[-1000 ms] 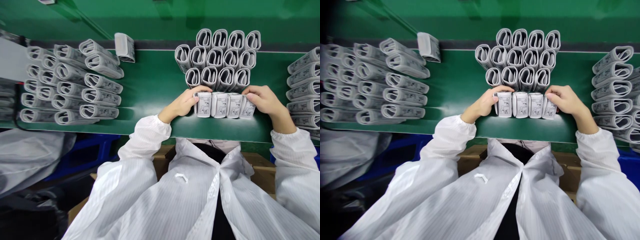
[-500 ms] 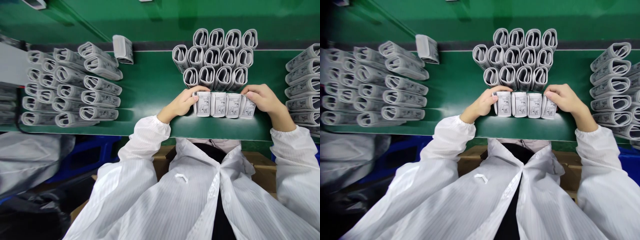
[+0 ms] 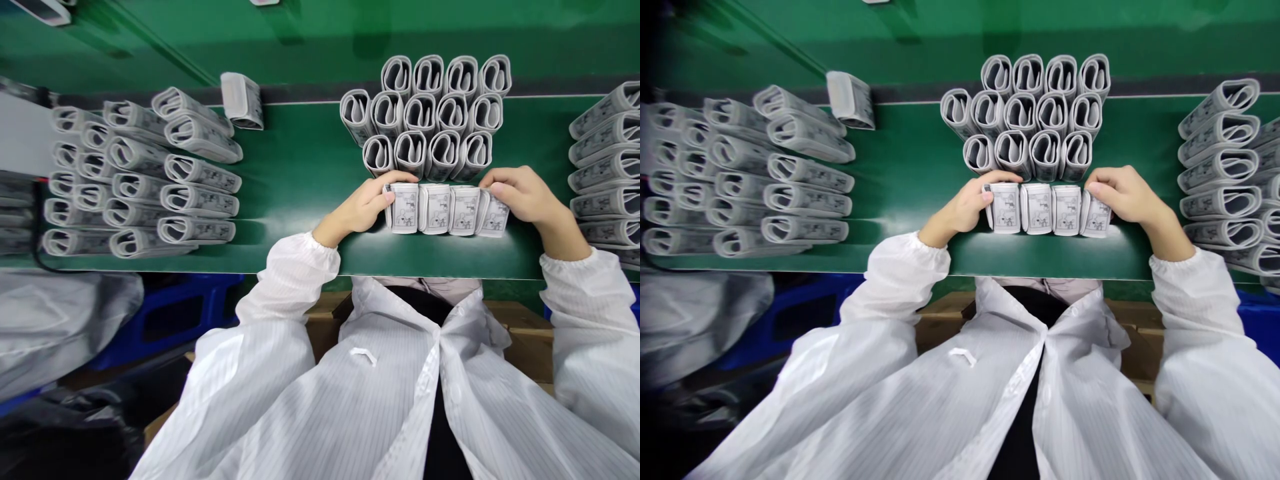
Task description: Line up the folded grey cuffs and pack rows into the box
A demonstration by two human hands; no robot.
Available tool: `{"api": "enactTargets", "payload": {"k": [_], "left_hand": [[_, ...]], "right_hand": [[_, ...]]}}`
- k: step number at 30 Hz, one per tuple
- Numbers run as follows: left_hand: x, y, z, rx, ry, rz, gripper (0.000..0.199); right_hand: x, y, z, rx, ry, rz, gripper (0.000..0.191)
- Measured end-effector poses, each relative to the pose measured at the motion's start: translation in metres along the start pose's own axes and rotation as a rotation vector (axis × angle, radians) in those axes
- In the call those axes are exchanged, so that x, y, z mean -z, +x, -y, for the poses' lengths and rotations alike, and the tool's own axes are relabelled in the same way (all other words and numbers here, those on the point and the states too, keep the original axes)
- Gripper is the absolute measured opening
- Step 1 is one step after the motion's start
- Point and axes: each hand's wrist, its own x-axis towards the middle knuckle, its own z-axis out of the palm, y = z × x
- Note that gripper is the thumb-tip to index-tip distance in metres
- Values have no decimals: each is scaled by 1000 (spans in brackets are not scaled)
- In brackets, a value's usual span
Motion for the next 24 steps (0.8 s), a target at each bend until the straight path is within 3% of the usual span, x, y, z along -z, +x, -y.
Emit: {"api": "enactTargets", "payload": {"k": [9,24], "left_hand": [[-2,0,0,31,-14,-6,87],[0,-1,-7,49,120,38,95]], "right_hand": [[1,0,9,6,16,-21,70],[-10,4,-11,190,166,-94,68]]}}
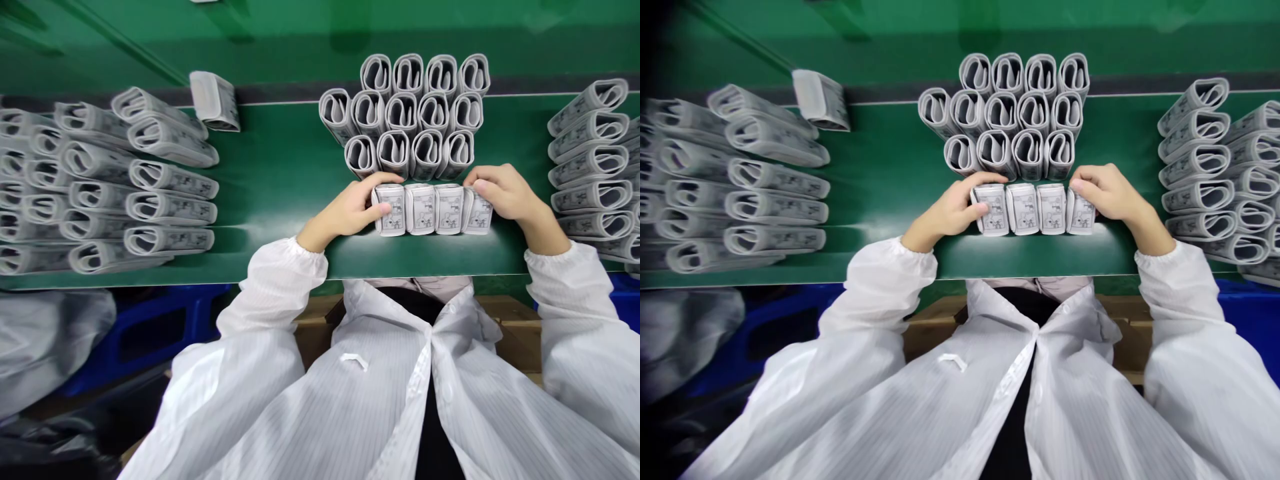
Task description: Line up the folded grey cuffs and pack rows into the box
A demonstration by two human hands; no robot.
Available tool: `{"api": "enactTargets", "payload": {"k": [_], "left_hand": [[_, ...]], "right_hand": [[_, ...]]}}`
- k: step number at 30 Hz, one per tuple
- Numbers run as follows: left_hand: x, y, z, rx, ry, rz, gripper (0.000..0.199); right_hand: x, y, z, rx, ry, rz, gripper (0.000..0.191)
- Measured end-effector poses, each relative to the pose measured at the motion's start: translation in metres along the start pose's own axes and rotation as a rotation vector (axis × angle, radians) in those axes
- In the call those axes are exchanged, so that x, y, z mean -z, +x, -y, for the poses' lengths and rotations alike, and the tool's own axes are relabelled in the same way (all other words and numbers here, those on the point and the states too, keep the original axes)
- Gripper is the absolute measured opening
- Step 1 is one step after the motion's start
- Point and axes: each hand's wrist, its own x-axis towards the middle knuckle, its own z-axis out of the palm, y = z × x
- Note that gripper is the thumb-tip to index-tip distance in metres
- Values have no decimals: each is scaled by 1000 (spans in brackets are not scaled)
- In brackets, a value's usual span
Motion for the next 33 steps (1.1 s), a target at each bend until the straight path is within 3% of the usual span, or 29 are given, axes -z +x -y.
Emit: {"api": "enactTargets", "payload": {"k": [9,22,33], "left_hand": [[-3,2,7,-21,-105,-99,88],[-2,0,3,9,-6,-83,89],[-1,0,-1,18,38,-51,89]], "right_hand": [[1,-2,4,29,82,13,74],[-4,0,0,198,120,12,64],[-4,-1,-2,184,103,38,65]]}}
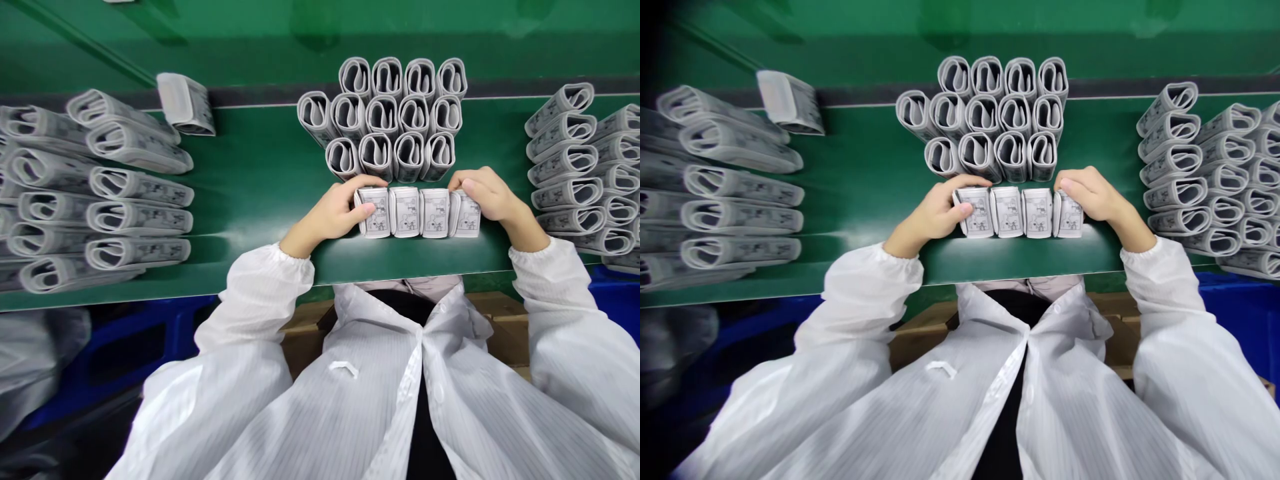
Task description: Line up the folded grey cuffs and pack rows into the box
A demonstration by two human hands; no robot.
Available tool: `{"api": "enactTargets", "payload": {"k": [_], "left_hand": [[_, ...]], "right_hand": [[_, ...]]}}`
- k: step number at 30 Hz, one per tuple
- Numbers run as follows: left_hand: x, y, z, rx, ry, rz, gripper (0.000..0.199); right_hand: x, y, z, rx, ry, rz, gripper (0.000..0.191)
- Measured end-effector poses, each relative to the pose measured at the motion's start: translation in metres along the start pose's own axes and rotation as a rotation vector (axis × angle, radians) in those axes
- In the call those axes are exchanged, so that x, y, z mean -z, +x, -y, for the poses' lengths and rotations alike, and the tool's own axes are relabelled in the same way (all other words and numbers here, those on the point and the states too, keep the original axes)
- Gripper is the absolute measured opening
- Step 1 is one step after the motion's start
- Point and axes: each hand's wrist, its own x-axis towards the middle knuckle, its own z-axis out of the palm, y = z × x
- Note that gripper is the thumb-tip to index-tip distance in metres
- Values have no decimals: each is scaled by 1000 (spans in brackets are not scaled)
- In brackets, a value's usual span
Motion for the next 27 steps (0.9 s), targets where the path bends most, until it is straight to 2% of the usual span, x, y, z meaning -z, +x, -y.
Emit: {"api": "enactTargets", "payload": {"k": [8,20,27], "left_hand": [[0,1,0,-4,-3,-5,86],[0,1,-1,26,-22,-12,87],[-1,0,1,14,-12,-24,87]], "right_hand": [[1,0,1,0,-19,8,64],[-1,3,4,-33,-55,-21,74],[-1,0,-5,-4,-64,-13,70]]}}
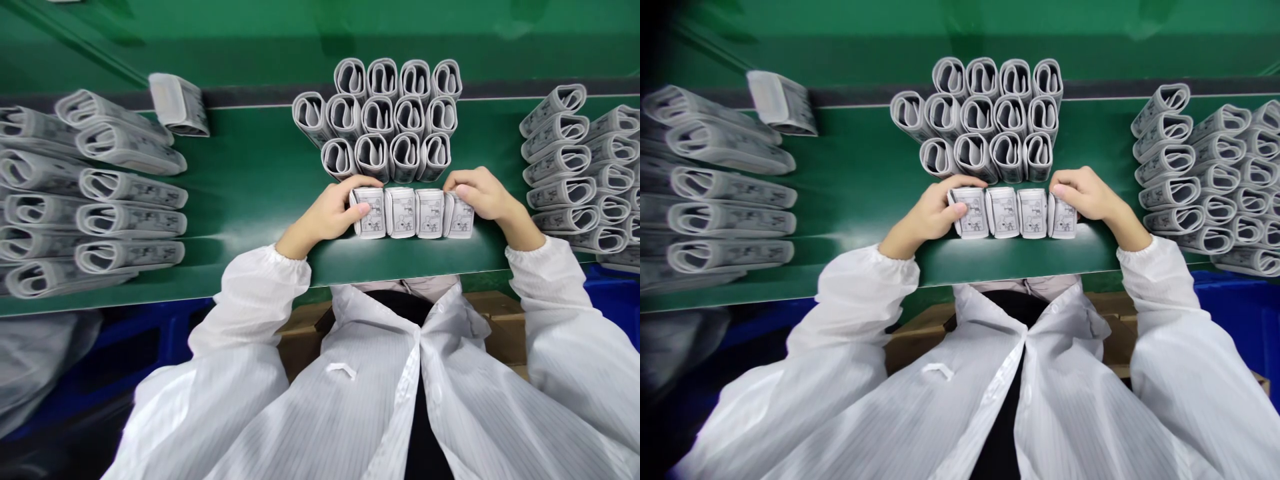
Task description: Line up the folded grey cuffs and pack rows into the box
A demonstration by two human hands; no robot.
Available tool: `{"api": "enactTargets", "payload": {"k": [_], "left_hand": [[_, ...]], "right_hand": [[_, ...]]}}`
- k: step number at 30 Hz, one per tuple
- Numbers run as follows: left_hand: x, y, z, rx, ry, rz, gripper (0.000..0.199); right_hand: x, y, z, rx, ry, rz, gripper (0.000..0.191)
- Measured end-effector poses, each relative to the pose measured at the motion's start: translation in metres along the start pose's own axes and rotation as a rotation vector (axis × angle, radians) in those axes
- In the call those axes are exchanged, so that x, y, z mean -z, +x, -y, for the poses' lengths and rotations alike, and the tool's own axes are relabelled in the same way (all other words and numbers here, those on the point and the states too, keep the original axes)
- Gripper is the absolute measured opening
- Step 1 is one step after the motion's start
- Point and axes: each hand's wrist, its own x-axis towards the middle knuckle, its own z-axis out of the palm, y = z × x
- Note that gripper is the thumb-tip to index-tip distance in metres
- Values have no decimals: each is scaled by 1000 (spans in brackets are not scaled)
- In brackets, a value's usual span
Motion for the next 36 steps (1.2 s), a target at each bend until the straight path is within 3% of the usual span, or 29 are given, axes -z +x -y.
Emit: {"api": "enactTargets", "payload": {"k": [12,23,26,31,33,36], "left_hand": [[2,0,-5,-11,69,33,82],[2,0,-8,-7,113,58,84],[2,0,-8,2,118,66,84],[2,-1,-6,-6,110,66,83],[2,-1,-5,-11,108,63,83],[2,-1,-6,-14,110,57,82]], "right_hand": [[2,4,5,76,27,24,71],[-2,1,5,10,-10,-47,71],[-5,1,0,-48,32,-183,64],[-9,5,-17,-75,68,-625,64],[-7,6,-19,-105,25,-667,64],[-5,5,-15,-176,-14,-630,61]]}}
